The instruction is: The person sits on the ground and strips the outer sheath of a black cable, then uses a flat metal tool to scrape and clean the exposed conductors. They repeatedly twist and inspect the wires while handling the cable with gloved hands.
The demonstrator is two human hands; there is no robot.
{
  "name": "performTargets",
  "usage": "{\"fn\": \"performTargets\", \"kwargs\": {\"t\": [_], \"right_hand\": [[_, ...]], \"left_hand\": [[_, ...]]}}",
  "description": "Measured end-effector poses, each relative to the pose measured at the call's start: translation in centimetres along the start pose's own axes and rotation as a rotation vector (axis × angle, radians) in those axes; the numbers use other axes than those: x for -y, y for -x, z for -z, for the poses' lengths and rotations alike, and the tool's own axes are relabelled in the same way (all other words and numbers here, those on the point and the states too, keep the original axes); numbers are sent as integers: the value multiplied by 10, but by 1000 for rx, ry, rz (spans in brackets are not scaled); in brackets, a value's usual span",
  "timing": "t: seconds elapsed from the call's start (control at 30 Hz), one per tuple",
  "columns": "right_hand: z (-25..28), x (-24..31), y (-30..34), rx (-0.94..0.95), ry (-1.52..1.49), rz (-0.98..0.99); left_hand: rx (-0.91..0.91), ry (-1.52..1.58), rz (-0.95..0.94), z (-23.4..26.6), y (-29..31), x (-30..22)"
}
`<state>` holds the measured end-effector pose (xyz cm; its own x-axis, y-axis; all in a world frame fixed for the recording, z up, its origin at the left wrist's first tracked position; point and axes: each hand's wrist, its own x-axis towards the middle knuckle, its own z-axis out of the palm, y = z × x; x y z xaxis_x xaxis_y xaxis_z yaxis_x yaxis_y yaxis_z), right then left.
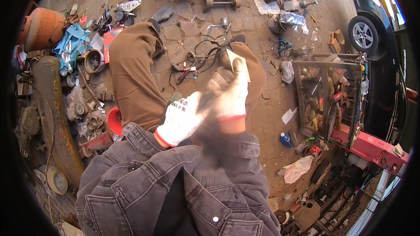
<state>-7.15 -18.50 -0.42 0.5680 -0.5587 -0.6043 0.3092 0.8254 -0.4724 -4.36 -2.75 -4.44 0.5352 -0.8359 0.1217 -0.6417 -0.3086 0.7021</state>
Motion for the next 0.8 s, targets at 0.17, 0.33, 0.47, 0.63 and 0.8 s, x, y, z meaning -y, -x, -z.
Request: {"fn": "performTargets", "kwargs": {"t": [0.17, 0.33, 0.47, 0.63, 0.8], "right_hand": [[-1, 0, -10, -62, -148, -91], [-1, 0, -16, -56, -156, -177], [-2, 2, -16, -60, -125, -185], [-17, -4, -4, 8, -138, -118], [-30, 2, 31, 99, 60, 18]], "left_hand": [[-29, -14, -13, 1, -3, -1], [-92, 46, -11, 1, -4, 1], [-60, 592, -68, 0, -13, 12], [525, 2009, 623, 4, 2, 4], [505, 1968, 569, 15, 8, -7]]}}
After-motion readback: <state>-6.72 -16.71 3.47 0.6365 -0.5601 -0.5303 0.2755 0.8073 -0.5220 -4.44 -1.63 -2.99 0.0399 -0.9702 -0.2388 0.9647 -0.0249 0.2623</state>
